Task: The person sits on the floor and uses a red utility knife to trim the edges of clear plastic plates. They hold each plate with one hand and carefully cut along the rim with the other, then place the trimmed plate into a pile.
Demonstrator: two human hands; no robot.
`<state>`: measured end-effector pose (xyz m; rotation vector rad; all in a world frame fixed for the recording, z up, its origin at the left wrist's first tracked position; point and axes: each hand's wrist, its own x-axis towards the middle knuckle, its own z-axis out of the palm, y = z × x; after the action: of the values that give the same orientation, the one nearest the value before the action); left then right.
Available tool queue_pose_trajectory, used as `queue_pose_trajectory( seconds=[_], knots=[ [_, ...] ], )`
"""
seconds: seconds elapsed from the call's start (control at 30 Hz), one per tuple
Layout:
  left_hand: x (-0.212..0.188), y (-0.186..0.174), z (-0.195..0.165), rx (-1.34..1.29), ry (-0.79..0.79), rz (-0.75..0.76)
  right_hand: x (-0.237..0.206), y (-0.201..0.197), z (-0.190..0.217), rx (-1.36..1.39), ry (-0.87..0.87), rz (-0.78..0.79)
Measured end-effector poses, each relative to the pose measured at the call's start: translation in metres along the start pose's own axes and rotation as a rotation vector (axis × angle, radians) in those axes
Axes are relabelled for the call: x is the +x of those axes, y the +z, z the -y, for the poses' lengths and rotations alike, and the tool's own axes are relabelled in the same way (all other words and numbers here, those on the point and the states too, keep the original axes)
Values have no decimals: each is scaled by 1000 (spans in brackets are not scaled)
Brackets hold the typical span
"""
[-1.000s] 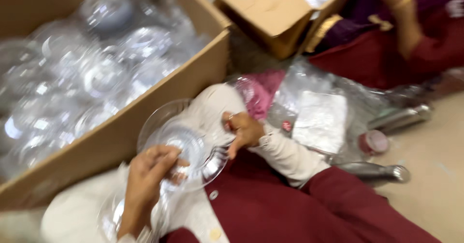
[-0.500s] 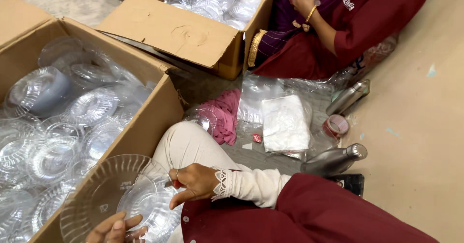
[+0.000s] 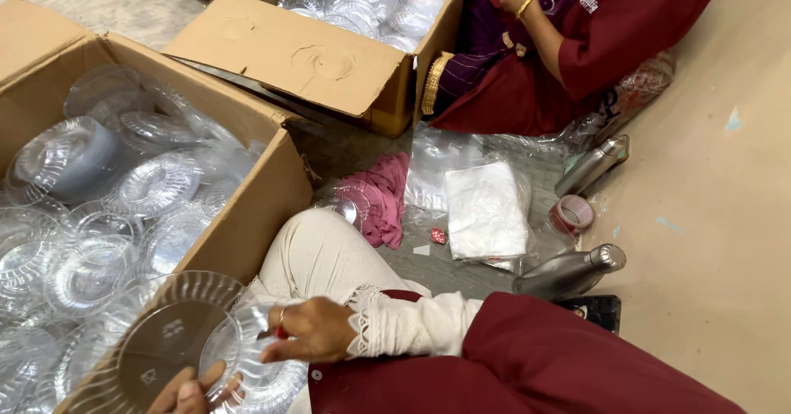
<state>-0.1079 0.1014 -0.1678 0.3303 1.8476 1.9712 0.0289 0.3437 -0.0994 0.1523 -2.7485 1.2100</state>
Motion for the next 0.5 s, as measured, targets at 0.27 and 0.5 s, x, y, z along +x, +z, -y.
queue_pose_trajectory(
  seconds=[0.27,0.5],
  knots=[
    [25,-10,-7,208,-253,-74,6,6,-3,209,-20,-92],
    [-15,9,39,321,-427,-82,18,3,-17,482,113,-56]
  ],
)
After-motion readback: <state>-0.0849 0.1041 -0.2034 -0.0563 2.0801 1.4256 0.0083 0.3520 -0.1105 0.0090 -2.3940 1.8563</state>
